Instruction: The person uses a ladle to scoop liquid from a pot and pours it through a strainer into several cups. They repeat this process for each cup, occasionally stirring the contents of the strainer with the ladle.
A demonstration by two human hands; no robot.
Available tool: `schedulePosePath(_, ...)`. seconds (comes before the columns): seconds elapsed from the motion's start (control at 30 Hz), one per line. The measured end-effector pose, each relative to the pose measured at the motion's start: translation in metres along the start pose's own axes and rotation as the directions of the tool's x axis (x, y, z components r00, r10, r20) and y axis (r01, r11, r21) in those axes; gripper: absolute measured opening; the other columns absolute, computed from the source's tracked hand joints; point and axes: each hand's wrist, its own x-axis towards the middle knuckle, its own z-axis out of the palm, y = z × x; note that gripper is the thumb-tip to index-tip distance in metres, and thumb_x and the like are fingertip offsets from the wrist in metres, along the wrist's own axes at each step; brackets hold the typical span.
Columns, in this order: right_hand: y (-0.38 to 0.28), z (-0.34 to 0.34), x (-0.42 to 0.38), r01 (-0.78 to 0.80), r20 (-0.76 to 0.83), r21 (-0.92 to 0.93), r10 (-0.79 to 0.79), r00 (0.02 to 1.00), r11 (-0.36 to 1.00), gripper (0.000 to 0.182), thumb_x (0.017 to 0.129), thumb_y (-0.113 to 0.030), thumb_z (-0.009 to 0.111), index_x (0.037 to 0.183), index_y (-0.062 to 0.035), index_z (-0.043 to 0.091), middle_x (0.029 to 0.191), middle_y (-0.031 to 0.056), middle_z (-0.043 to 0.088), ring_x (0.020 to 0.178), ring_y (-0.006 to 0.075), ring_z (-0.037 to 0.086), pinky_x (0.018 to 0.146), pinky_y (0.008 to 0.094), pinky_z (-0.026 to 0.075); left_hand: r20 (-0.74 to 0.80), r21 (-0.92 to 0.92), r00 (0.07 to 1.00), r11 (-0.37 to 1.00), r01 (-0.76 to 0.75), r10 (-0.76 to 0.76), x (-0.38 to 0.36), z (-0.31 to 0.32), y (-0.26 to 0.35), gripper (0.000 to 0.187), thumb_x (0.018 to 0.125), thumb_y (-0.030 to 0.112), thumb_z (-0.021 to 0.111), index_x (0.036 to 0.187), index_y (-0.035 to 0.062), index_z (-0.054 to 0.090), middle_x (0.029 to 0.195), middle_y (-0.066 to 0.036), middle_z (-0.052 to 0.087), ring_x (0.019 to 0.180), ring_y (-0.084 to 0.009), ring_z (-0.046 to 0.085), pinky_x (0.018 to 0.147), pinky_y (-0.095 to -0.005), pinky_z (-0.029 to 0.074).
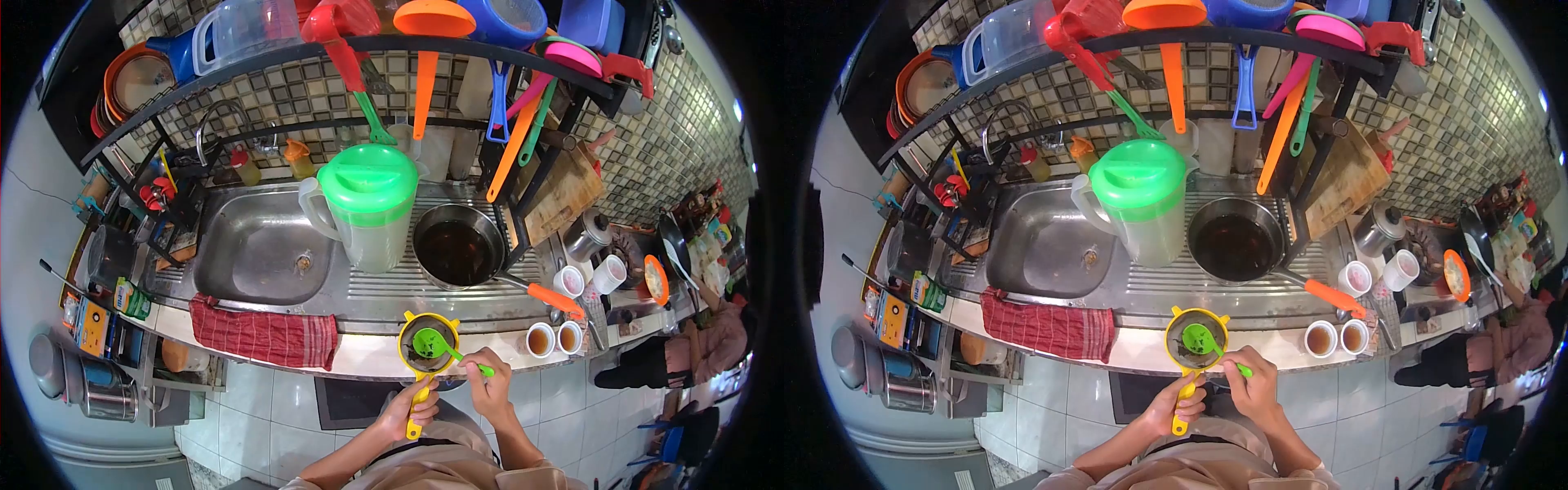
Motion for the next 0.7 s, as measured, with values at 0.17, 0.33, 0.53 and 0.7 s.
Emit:
schedulePosePath(0.17, 0.003, 0.003, 0.000, 0.016, -0.052, 0.020, -0.014, 0.999, 1.000, 0.016, 0.083, -0.011, 0.050, 0.074, 0.0003, 0.058, 0.062, 0.0088, 0.052, 0.051, 0.0164, 0.046, 0.047, 0.0272, 0.034, -0.015, 0.028, 1.000, 1.000, -0.009, 0.009, -0.001, 0.004, 0.001, 0.022, 0.091, 0.035, 0.041, 0.087, 0.0136, 0.043, 0.049, 0.005, 0.027, 0.040, -0.0044, 0.024, 0.035, -0.0179, 0.020)
schedulePosePath(0.33, 0.000, 0.003, -0.003, -0.039, -0.037, -0.020, 0.039, 0.999, 0.999, 0.010, 0.082, -0.005, 0.051, 0.077, 0.0008, 0.058, 0.066, 0.0102, 0.054, 0.054, 0.0192, 0.052, 0.050, 0.0282, 0.040, -0.032, 0.046, 0.999, 0.999, 0.030, -0.028, -0.002, 0.002, 0.007, 0.022, 0.091, 0.035, 0.041, 0.086, 0.0138, 0.042, 0.049, 0.005, 0.027, 0.039, -0.0043, 0.024, 0.034, -0.0176, 0.020)
schedulePosePath(0.53, 0.002, 0.006, -0.006, -0.059, -0.090, -0.022, 0.056, 0.994, 0.998, 0.009, 0.081, -0.005, 0.052, 0.078, 0.0007, 0.058, 0.065, 0.0099, 0.054, 0.053, 0.0178, 0.051, 0.049, 0.0271, 0.039, -0.051, 0.068, 0.998, 0.997, 0.040, -0.037, -0.004, 0.002, 0.009, 0.022, 0.091, 0.035, 0.041, 0.085, 0.0139, 0.041, 0.049, 0.006, 0.027, 0.039, -0.0040, 0.024, 0.034, -0.0172, 0.020)
schedulePosePath(0.7, 0.003, 0.004, -0.004, -0.048, -0.092, 0.003, 0.049, 0.995, 0.999, 0.014, 0.083, -0.008, 0.049, 0.074, 0.0007, 0.058, 0.063, 0.0089, 0.052, 0.052, 0.0167, 0.047, 0.049, 0.0270, 0.035, -0.050, 0.086, 0.999, 0.996, 0.026, -0.021, -0.002, 0.003, 0.007, 0.022, 0.091, 0.035, 0.041, 0.084, 0.0141, 0.041, 0.049, 0.006, 0.027, 0.039, -0.0040, 0.024, 0.034, -0.0174, 0.020)
